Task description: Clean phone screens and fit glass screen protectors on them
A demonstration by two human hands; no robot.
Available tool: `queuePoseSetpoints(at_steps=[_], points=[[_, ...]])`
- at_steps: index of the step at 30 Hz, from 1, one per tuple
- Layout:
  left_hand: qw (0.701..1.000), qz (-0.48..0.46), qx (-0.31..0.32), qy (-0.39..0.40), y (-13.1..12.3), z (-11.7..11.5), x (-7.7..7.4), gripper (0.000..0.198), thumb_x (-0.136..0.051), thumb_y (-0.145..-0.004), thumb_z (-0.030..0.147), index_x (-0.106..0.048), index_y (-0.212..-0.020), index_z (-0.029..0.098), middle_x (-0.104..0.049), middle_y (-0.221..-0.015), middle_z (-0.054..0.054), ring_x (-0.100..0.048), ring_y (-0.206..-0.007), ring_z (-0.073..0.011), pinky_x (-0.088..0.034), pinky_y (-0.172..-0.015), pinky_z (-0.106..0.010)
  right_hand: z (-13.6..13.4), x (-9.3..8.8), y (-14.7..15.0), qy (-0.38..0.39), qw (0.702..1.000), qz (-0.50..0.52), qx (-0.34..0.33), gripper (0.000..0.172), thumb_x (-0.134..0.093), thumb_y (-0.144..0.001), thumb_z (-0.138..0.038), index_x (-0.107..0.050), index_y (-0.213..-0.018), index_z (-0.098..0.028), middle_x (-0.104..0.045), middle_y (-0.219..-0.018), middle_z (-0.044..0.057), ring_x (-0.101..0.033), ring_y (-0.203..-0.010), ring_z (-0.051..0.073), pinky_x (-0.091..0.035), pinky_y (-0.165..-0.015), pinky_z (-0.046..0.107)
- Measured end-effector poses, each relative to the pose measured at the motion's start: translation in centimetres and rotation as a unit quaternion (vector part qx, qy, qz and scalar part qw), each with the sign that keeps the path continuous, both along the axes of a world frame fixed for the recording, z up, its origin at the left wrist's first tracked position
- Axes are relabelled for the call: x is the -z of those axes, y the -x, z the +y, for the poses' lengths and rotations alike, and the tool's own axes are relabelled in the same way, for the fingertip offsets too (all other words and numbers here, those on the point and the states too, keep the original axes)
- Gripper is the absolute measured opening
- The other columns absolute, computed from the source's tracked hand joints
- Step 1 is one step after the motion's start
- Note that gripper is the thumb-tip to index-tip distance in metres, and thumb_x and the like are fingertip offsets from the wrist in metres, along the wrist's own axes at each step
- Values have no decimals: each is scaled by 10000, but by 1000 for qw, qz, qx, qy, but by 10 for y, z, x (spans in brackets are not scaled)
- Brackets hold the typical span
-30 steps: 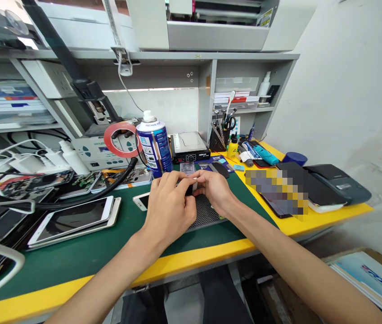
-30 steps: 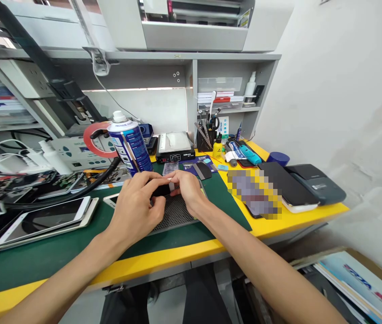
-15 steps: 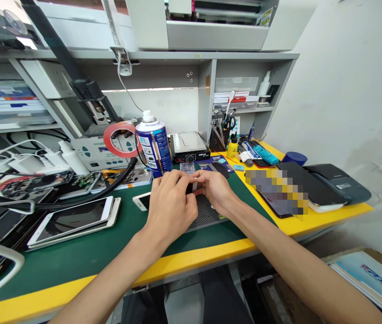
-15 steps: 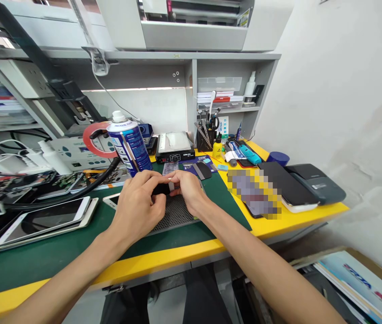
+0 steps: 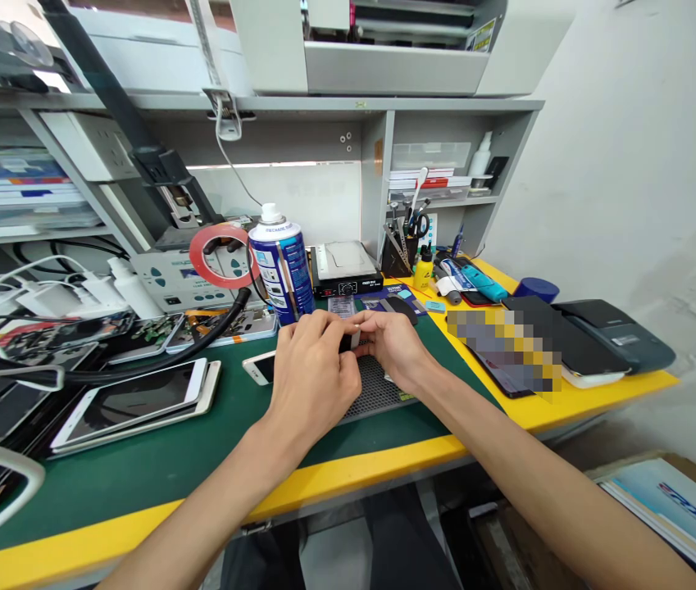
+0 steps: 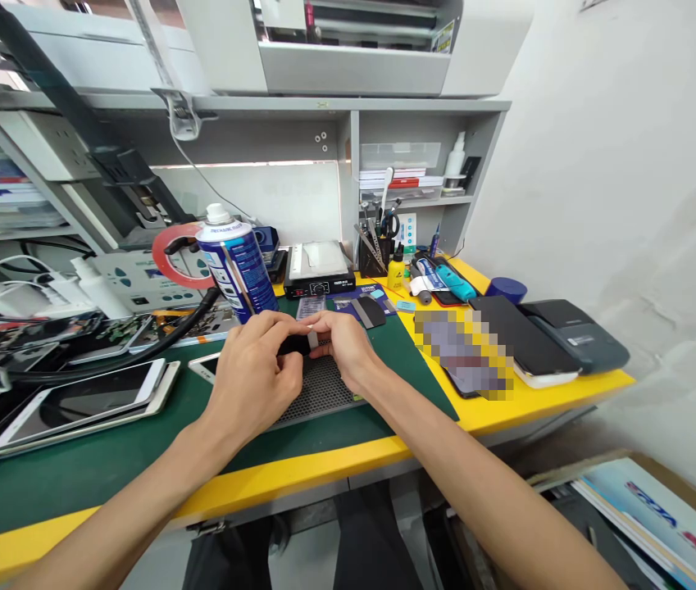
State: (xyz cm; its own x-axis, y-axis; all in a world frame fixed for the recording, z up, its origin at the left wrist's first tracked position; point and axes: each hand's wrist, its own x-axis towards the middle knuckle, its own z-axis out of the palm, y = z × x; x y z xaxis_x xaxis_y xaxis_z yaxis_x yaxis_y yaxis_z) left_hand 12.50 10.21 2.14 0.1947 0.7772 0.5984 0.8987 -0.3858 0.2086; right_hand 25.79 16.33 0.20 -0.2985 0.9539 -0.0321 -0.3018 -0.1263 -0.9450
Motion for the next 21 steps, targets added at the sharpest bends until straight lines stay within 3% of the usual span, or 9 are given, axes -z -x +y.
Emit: queuePoseSetpoints(at_steps=[3,6,11,16,21], points=[[1000,-2,3,-4,0,0,1,329,-477,-779,73,-657,-1028,192,-666,-1067,-66,-608,-984,-257,-404,-813,-411,0,-1,-4,-15,1000,-17,2,274,-511,-641,-233,-738,-782,-174,-675,-882,61,-591,-834,221,-488,-646,312],[1000,-1,3,-7,0,0,0,320,-475,-786,70,-649,-1022,198,-670,-1066,-68,-610,-987,-255,-404,-817,-408,-4,-1,-11,-88,988,-104,65,288,-495,-698,-239,-740,-842,-195,-696,-989,61,-608,-936,245,-489,-696,328],[1000,2,0,-4,1,1,-1,317,-479,-783,62,-652,-1008,201,-673,-1053,-66,-610,-984,-259,-408,-823,-418,-22,2,-22,-251,912,-260,193,262,-476,-818,-195,-737,-800,-216,-680,-976,51,-619,-934,222,-470,-809,345],[1000,-1,0,-12,0,1,1,323,-481,-778,56,-659,-1009,194,-679,-1043,-61,-613,-990,-261,-408,-824,-421,-36,5,-24,-340,878,-275,195,297,-481,-869,-138,-764,-856,-227,-700,-979,50,-650,-952,209,-489,-846,335],[1000,-2,5,-16,0,0,1,318,-475,-792,61,-661,-1017,187,-677,-1041,-60,-618,-992,-260,-408,-816,-417,-38,6,-22,-377,854,-304,189,319,-480,-896,-135,-778,-962,-222,-704,-1039,63,-652,-990,220,-509,-859,350]])
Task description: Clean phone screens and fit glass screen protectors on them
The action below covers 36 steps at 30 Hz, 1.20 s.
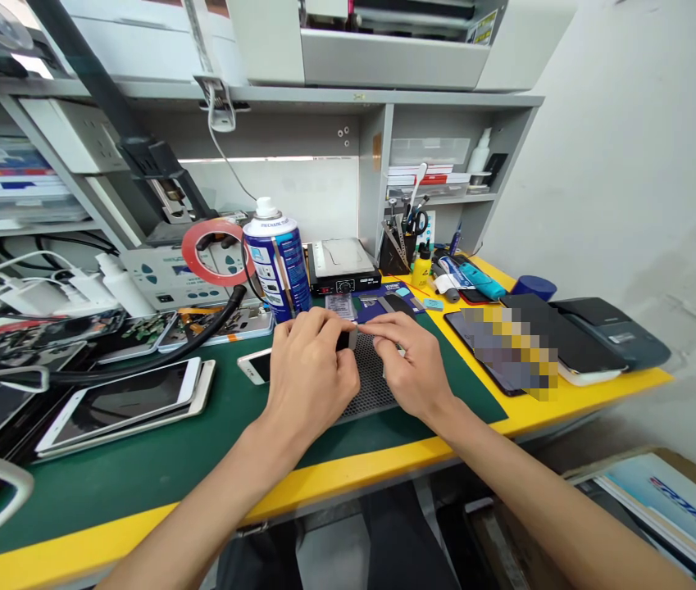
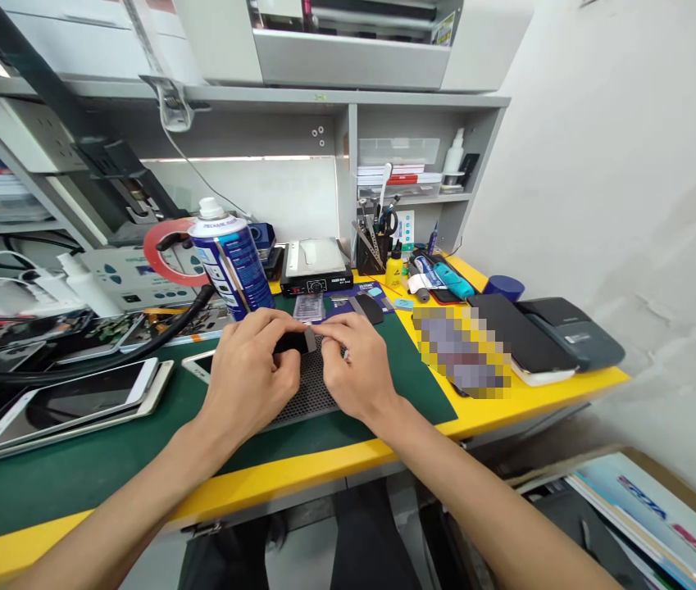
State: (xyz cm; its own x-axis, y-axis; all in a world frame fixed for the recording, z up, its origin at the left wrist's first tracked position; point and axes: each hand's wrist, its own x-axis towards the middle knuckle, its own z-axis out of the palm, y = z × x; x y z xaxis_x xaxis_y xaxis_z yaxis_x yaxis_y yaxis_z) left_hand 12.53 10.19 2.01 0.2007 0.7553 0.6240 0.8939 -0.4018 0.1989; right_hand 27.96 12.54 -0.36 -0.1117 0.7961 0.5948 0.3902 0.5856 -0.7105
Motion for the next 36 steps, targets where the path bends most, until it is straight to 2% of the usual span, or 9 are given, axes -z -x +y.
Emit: queuePoseSetpoints(at_steps=[9,15,25,29,36], points=[[1000,4,-6,0,1,2,0,327,-472,-792,62,-655,-1030,192,-673,-1048,-66,-614,-989,-261,-399,-815,-417,1,1,0,-16,1000,-8,-2,351,-485,-894,-131,-788,-1022,-253,-709,-1086,59,-647,-1056,229,-511,-934,371],[1000,0,-3,0,0,1,-1,334,-477,-785,58,-657,-1029,198,-677,-1049,-61,-617,-995,-259,-403,-821,-414,4,1,-1,2,1000,19,-24,350,-476,-898,-124,-789,-983,-257,-715,-1079,38,-659,-1043,206,-525,-911,338],[1000,1,-6,0,0,2,0,327,-469,-795,68,-663,-1029,189,-675,-1044,-65,-615,-987,-261,-400,-823,-419,2,0,0,-66,997,-31,0,358,-459,-892,-98,-770,-1019,-224,-705,-1078,75,-649,-1046,219,-514,-929,357],[1000,-1,-5,5,0,2,-1,326,-474,-792,66,-663,-1022,199,-679,-1040,-62,-615,-993,-260,-397,-809,-411,3,-3,0,-41,999,-16,-16,328,-450,-909,-107,-743,-983,-234,-708,-1039,57,-654,-1003,211,-512,-886,338],[1000,-5,-2,1,-1,2,0,325,-474,-791,63,-663,-1022,191,-678,-1033,-59,-619,-978,-254,-400,-809,-408,7,-9,2,52,998,-12,-37,221,-469,-945,-197,-687,-940,-235,-700,-940,22,-631,-837,197,-461,-746,308]])
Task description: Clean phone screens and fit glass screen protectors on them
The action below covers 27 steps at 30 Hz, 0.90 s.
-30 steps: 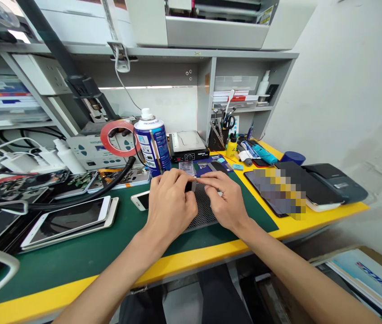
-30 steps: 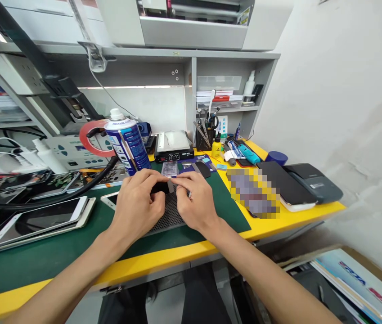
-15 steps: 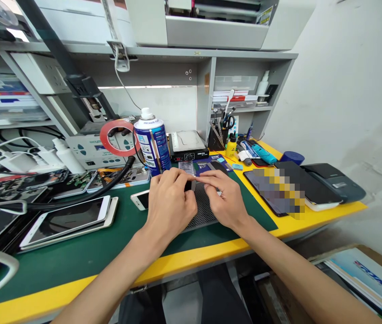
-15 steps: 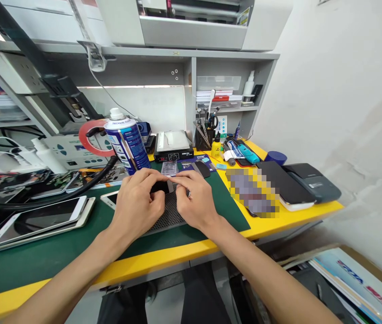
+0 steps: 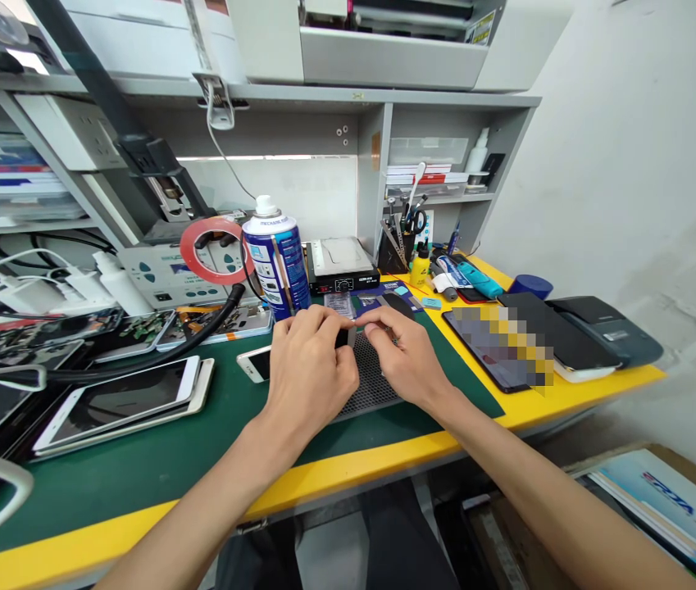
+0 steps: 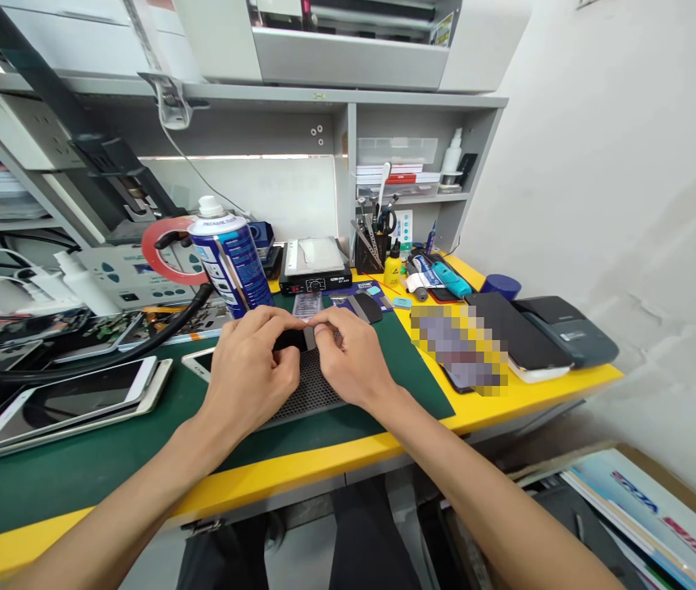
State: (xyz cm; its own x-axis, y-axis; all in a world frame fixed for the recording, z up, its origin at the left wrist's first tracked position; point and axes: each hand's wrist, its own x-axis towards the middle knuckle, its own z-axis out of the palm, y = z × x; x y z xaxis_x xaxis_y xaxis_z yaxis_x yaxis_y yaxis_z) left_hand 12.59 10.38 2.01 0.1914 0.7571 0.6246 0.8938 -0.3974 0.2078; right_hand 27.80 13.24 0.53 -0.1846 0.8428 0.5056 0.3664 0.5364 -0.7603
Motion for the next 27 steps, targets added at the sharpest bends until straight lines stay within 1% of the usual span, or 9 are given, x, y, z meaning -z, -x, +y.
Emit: queuePoseSetpoints(at_steps=[4,11,15,17,22,24,27], points=[[1000,-1,2,-2,0,0,0,328,-474,-795,66,-669,-1028,191,-679,-1035,-58,-620,-985,-255,-397,-807,-408,2,-2,0,29,999,20,-16,218,-462,-969,-256,-662,-886,-231,-672,-868,8,-615,-801,188,-435,-696,295],[1000,-1,0,-1,1,0,0,326,-478,-795,67,-669,-1026,195,-684,-1038,-60,-621,-992,-256,-394,-805,-409,10,-3,-3,54,998,27,-17,227,-507,-955,-309,-698,-865,-225,-697,-832,12,-632,-758,189,-442,-641,286],[1000,-3,0,-1,1,0,-1,335,-477,-793,66,-671,-1031,200,-685,-1039,-63,-623,-999,-258,-394,-811,-406,10,-2,-4,50,998,29,-15,239,-526,-944,-300,-734,-862,-216,-718,-809,19,-656,-760,200,-461,-635,289],[1000,-6,1,0,1,1,-1,337,-478,-791,66,-675,-1032,198,-684,-1041,-61,-623,-1004,-257,-395,-822,-409,8,-1,-4,47,998,32,-9,242,-537,-941,-293,-751,-864,-211,-734,-822,23,-674,-767,205,-483,-656,295],[1000,-12,1,6,1,2,-2,319,-481,-796,73,-680,-1015,190,-683,-1033,-56,-622,-996,-258,-400,-824,-413,0,1,-4,-11,1000,25,-13,239,-538,-946,-256,-763,-879,-215,-762,-965,28,-702,-928,215,-517,-814,299],[1000,-13,0,5,1,2,-2,318,-479,-796,72,-681,-1011,191,-684,-1030,-56,-623,-992,-257,-400,-819,-411,0,1,-3,-21,1000,14,-10,237,-535,-949,-251,-760,-885,-212,-761,-947,27,-700,-918,209,-516,-799,292],[1000,-14,0,1,1,2,-1,332,-480,-785,61,-681,-1012,196,-686,-1030,-52,-623,-993,-254,-398,-820,-406,4,0,-3,-2,1000,7,-13,235,-526,-957,-265,-742,-886,-207,-741,-860,19,-687,-809,193,-504,-714,288]])
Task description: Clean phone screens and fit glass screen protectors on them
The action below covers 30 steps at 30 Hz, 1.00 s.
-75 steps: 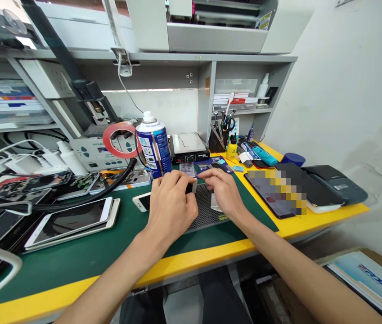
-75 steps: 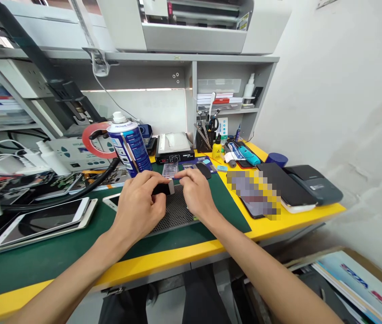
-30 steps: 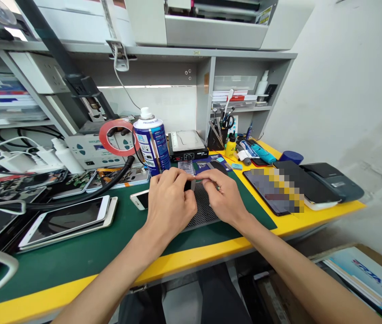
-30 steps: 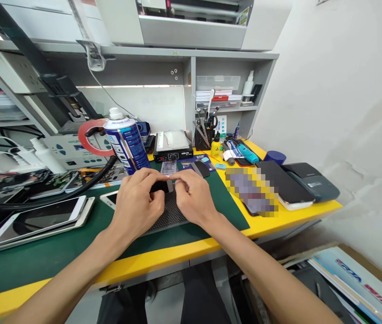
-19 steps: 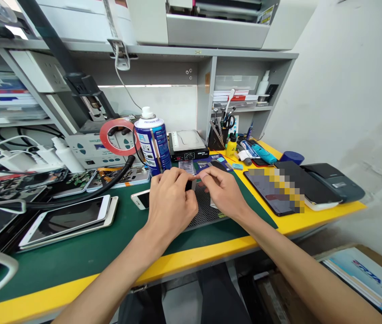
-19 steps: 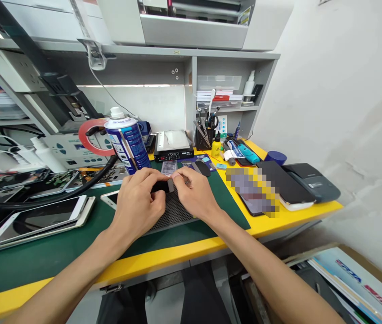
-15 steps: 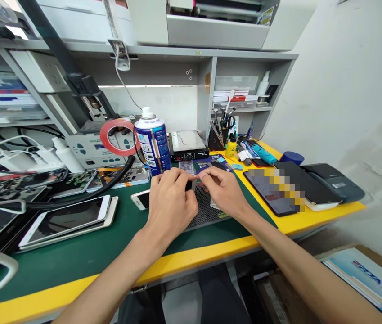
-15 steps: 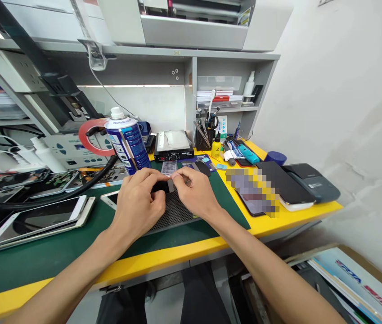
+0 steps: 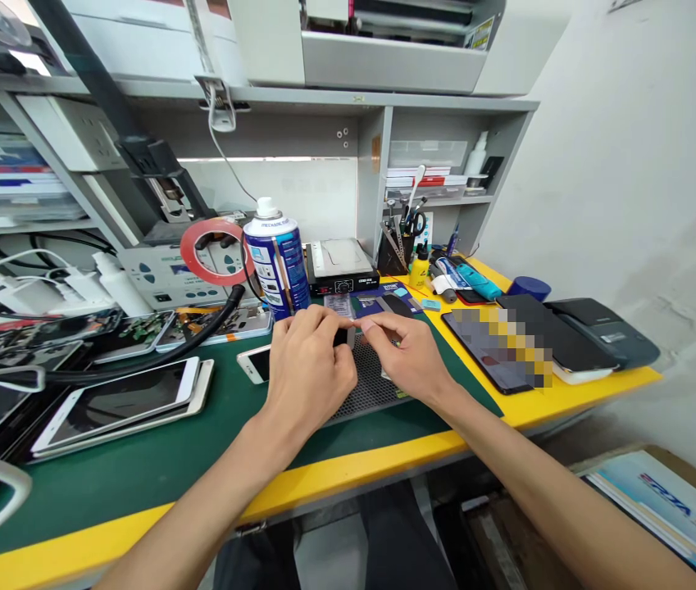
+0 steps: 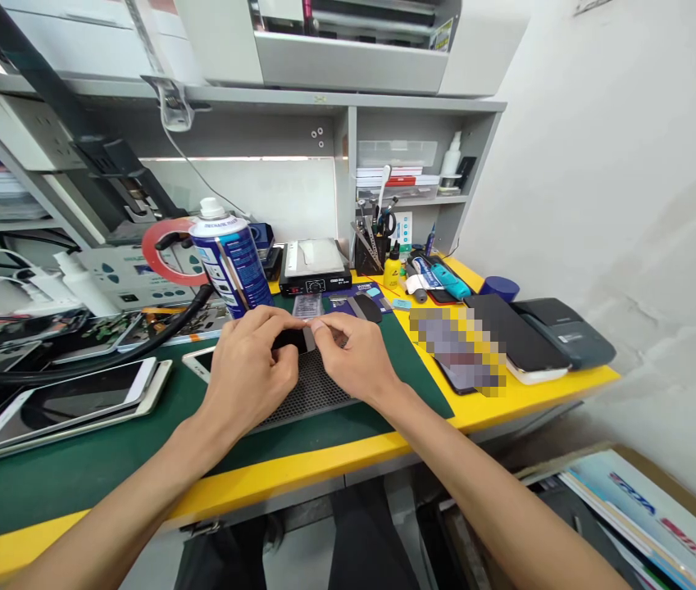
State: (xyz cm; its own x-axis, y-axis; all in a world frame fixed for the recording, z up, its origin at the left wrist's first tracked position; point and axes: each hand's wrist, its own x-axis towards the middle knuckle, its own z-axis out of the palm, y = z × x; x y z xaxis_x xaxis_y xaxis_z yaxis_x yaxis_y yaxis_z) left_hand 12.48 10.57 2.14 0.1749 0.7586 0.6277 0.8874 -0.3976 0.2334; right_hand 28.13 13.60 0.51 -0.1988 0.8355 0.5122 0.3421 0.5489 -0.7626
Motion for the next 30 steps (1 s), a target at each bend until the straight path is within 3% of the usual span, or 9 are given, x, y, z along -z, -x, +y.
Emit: queuePoseSetpoints(at_steps=[12,30], points=[[1000,13,0,-3,2,0,2,319,-480,-778,63,-668,-1009,178,-683,-1023,-58,-612,-981,-262,-399,-812,-412,16,4,1,70,994,57,-59,160,-545,-935,-279,-660,-851,-207,-675,-813,6,-655,-718,169,-481,-618,277],[1000,16,0,-2,1,2,1,311,-467,-788,61,-668,-995,177,-682,-1016,-58,-609,-979,-265,-399,-804,-410,19,-3,0,90,993,51,-54,152,-562,-899,-263,-679,-829,-194,-672,-719,2,-609,-642,152,-449,-578,263]])
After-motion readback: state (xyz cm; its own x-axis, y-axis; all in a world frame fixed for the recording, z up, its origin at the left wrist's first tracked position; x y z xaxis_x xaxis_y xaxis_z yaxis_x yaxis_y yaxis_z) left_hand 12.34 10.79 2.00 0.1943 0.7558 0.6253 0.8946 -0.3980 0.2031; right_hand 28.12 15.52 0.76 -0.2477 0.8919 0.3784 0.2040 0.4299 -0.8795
